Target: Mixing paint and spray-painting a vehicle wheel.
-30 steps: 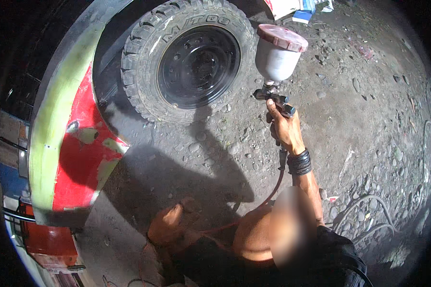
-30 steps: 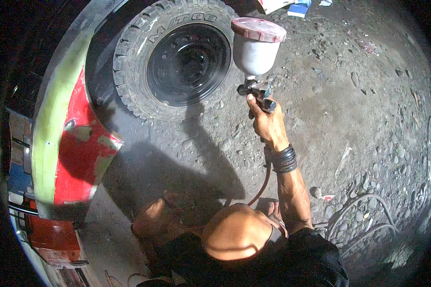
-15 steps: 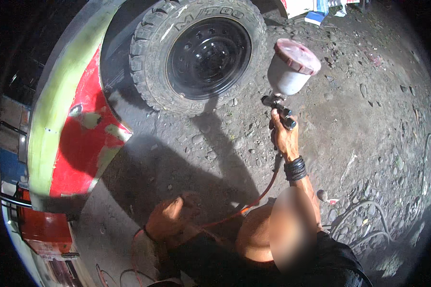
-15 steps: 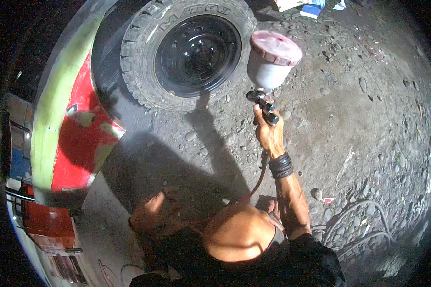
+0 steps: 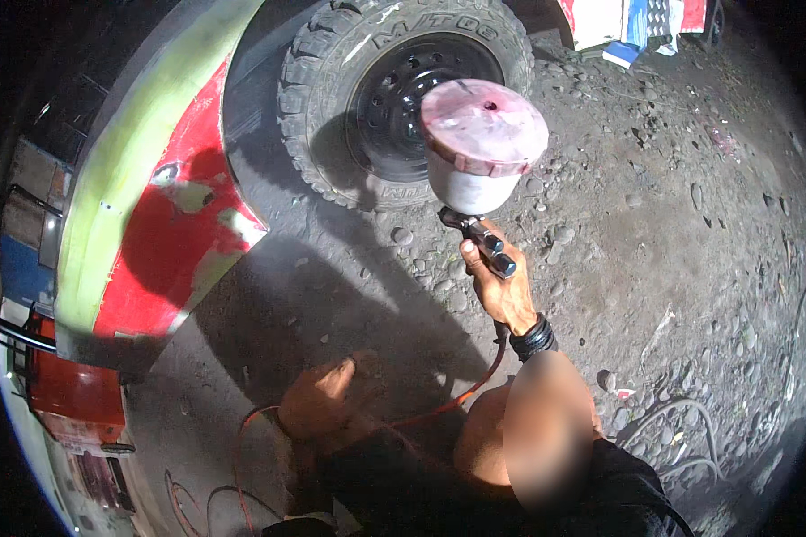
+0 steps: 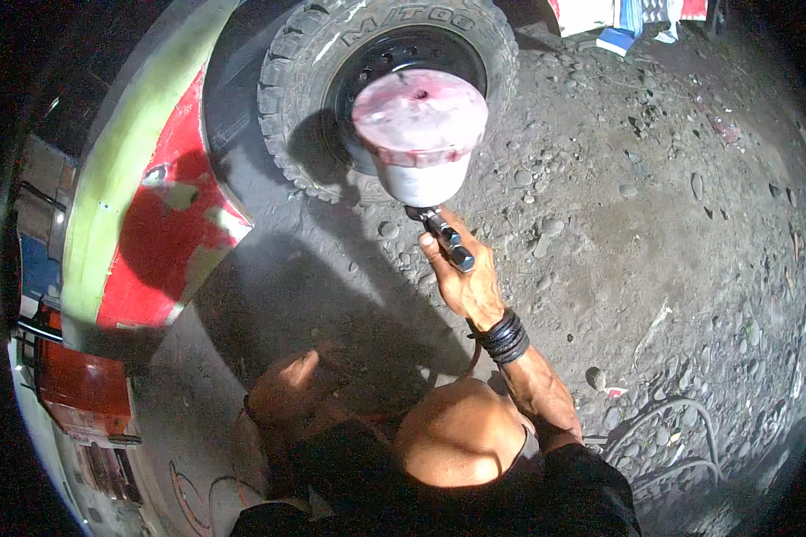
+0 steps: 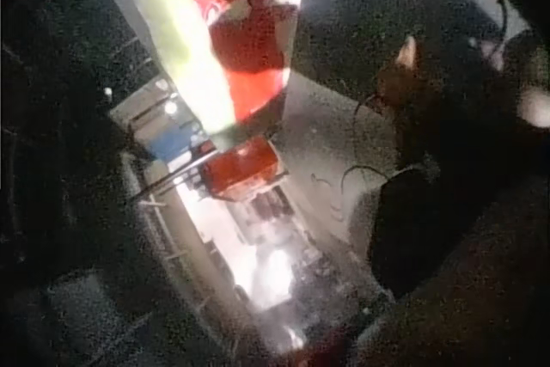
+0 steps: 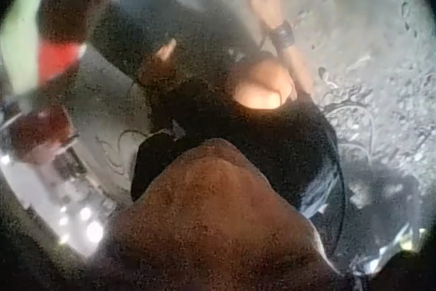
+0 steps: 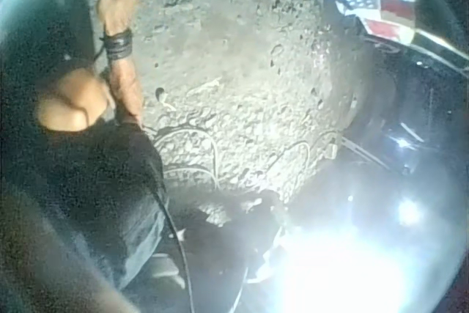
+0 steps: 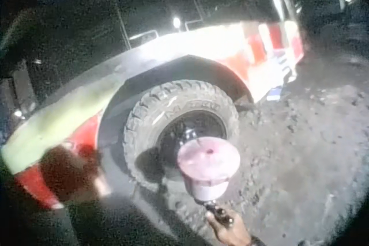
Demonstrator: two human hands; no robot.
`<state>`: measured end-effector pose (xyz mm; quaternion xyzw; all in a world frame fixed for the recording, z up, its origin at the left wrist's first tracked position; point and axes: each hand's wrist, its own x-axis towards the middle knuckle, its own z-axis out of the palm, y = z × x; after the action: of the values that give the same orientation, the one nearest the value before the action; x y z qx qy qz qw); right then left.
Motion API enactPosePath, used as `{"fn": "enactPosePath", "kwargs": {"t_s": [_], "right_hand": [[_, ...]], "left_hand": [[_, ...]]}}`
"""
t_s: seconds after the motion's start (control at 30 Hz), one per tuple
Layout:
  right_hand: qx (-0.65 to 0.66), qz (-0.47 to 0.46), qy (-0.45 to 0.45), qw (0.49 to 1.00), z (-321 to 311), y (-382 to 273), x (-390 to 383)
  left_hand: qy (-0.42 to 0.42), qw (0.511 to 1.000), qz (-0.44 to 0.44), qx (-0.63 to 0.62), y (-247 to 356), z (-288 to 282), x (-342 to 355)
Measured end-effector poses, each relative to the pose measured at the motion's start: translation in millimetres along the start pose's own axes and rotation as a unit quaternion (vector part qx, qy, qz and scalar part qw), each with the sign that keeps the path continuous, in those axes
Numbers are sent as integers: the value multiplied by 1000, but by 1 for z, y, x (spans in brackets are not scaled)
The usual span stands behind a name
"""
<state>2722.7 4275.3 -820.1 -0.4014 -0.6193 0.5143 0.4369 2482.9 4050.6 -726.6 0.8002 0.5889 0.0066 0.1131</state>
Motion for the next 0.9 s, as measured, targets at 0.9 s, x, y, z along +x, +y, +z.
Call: {"fn": "enactPosePath", "kwargs": {"t_s": [0.9], "right_hand": [[-13, 21, 36, 999, -3, 28, 13]], "left_hand": [[0, 996, -41, -77, -5, 1, 1]]}}
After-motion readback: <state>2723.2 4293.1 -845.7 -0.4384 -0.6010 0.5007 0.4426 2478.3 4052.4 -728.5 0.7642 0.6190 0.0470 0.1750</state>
